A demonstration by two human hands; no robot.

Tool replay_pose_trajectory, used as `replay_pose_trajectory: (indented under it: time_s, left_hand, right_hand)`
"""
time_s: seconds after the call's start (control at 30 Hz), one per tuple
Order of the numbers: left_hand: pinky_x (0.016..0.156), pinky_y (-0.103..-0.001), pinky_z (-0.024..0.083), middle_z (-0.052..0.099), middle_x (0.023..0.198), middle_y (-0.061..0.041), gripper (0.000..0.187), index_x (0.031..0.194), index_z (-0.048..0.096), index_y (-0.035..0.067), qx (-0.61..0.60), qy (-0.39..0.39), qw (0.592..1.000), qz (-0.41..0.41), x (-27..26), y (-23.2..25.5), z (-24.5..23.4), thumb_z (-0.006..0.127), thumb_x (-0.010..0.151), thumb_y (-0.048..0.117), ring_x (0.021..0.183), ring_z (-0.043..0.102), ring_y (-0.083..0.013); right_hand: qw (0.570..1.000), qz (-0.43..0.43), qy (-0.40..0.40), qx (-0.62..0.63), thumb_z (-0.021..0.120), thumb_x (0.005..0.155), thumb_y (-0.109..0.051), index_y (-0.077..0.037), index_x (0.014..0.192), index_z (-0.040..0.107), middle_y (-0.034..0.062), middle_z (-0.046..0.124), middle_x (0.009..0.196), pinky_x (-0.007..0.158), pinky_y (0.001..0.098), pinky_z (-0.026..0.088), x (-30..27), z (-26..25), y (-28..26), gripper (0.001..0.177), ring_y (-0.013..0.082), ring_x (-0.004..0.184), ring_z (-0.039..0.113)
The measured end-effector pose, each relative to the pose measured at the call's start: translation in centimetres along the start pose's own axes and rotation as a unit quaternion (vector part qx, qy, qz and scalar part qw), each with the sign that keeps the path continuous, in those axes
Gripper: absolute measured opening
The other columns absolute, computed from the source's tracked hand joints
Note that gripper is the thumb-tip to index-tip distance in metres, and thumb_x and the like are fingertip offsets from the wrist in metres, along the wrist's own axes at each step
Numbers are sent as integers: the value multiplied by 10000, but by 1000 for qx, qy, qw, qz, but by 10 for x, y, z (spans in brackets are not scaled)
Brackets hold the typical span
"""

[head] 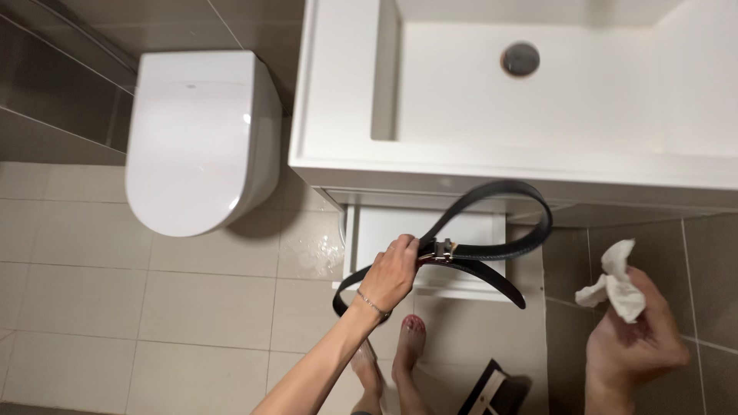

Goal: The person wipes the exterior of a bathroom vanity cabinet with a white cloth, then opens a drawer, removes a black belt, and wipes the inside of the drawer.

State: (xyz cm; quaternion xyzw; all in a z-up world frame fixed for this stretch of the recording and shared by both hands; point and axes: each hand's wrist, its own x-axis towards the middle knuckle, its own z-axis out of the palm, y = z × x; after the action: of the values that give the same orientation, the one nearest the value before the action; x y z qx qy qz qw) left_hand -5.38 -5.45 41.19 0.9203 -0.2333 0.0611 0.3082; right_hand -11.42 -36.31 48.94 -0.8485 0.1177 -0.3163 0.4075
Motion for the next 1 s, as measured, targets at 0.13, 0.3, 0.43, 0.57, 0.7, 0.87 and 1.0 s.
replay_pose_trajectory:
  time_s: [0.13, 0.3, 0.43, 0.57, 0.7, 0.87, 1.0]
  left_hand:
    - [708, -533, 570, 602, 1117, -232, 360, 1303, 428, -28, -89, 63, 989, -97, 12, 19, -59, 595, 1031, 141, 875, 656, -436]
    - [582, -581, 551, 678, 981, -287, 375, 1261, 423, -1, -18, 137, 972, -189, 64, 7, -116, 599, 1036, 243, 748, 679, -492]
    - [591, -606, 540, 697, 987, -298, 344, 1163, 427, 3, 33, 156, 955, -250, 131, -23, -157, 548, 1066, 310, 769, 675, -524]
    - [686, -583, 572, 688, 1012, -290, 381, 1139, 404, -9, 65, 160, 939, -296, 204, -62, -178, 551, 1058, 333, 864, 698, -498]
    - [756, -567, 580, 675, 1110, -262, 409, 1156, 392, 1, 95, 159, 926, -329, 265, -100, -168, 578, 1027, 341, 957, 691, -474]
    - [832, -542, 584, 659, 1178, -269, 425, 1217, 373, 13, 93, 147, 910, -376, 325, -150, -143, 599, 1016, 311, 1018, 688, -466]
    - [855, -528, 594, 655, 1210, -267, 389, 1245, 366, 13, 101, 139, 897, -408, 359, -182, -124, 589, 997, 213, 1053, 695, -429]
  right_hand:
    - [999, 10, -7, 32, 546, 957, 221, 44, 1236, 684, 209, 702, 1233, 1043, 347, 615, 24, -1, -29, 358, 243, 1165, 709]
    - [990, -56, 4, 132, 614, 1068, 162, 10, 1250, 706, 192, 731, 1211, 1029, 305, 626, 37, 34, -20, 254, 231, 1170, 729]
    - [988, -37, -33, 145, 619, 1030, 116, 9, 1246, 693, 215, 718, 1248, 1044, 354, 640, 32, 58, -36, 252, 282, 1208, 721]
    - [985, -53, -79, 140, 649, 979, 83, 23, 1215, 691, 237, 705, 1257, 1013, 370, 638, 25, 75, -60, 246, 315, 1204, 708]
    - [982, -37, -123, 137, 663, 939, 64, 9, 1200, 704, 220, 721, 1244, 912, 333, 668, 14, 83, -68, 270, 294, 1142, 734]
    - [983, -13, -149, 105, 681, 885, 69, -3, 1192, 719, 208, 734, 1223, 902, 342, 659, 7, 85, -72, 318, 300, 1113, 743]
    - [980, 11, -176, 89, 696, 848, 66, -34, 1168, 743, 184, 749, 1211, 885, 332, 670, 3, 90, -61, 338, 283, 1115, 751]
